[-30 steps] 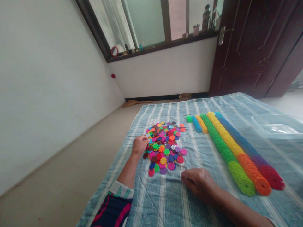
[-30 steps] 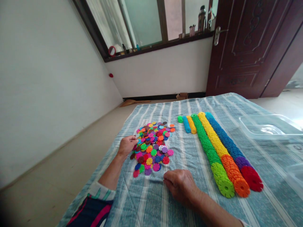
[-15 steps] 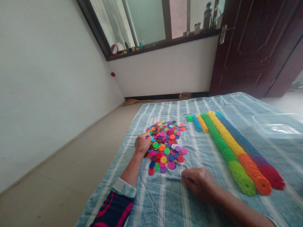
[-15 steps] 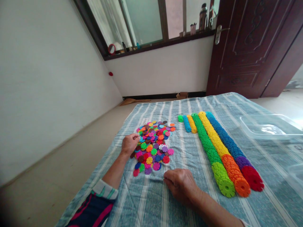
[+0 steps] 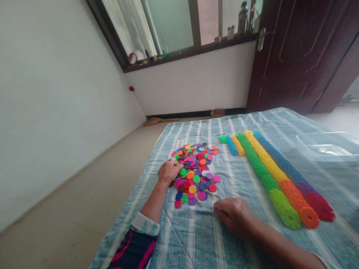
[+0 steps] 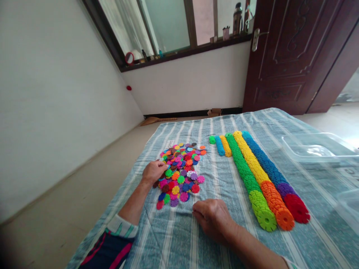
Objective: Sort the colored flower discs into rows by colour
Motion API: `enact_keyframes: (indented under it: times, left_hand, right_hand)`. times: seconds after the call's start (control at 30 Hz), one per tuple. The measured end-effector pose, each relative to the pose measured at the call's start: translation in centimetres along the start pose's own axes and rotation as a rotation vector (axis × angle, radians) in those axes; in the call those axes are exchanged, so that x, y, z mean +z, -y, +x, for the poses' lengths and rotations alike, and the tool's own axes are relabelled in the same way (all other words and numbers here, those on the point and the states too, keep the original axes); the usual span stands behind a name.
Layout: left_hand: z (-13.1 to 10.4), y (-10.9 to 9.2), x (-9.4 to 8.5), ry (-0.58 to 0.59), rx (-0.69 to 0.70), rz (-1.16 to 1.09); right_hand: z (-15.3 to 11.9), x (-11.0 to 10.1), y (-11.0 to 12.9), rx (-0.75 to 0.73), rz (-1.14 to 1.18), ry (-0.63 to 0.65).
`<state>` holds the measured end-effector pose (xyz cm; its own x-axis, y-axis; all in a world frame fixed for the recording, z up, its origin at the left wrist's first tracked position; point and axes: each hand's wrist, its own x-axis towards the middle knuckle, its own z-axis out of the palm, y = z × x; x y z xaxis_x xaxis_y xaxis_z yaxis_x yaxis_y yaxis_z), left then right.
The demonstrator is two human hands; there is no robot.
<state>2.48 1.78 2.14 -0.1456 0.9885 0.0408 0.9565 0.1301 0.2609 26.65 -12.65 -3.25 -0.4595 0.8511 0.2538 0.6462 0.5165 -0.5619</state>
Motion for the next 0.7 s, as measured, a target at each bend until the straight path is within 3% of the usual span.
enact_keyframes:
  times: [0.1, 0.3, 0.53, 0.7]
  left_hand:
    - [-0.2, -0.2, -0.3, 0.030, 0.014, 0.035]
    - [0.3, 0.4, 0.3, -0.019, 0.078, -0.067]
    - [1.1, 1.4, 1.5, -0.076, 0.063, -0.316]
    - [0.8, 1.4, 1.2, -0.055, 0.018, -0.566]
  right_hand:
    - [0.0, 0.0, 0.0, -0.001, 0.003, 0.002]
    - [0.0, -0.1, 0.1, -0.007, 0.008, 0.009]
    - [0.0, 0.1, 0.0, -0.011, -0.012, -0.003]
    - [0.1, 0.0, 0.0, -0.009, -0.010, -0.001]
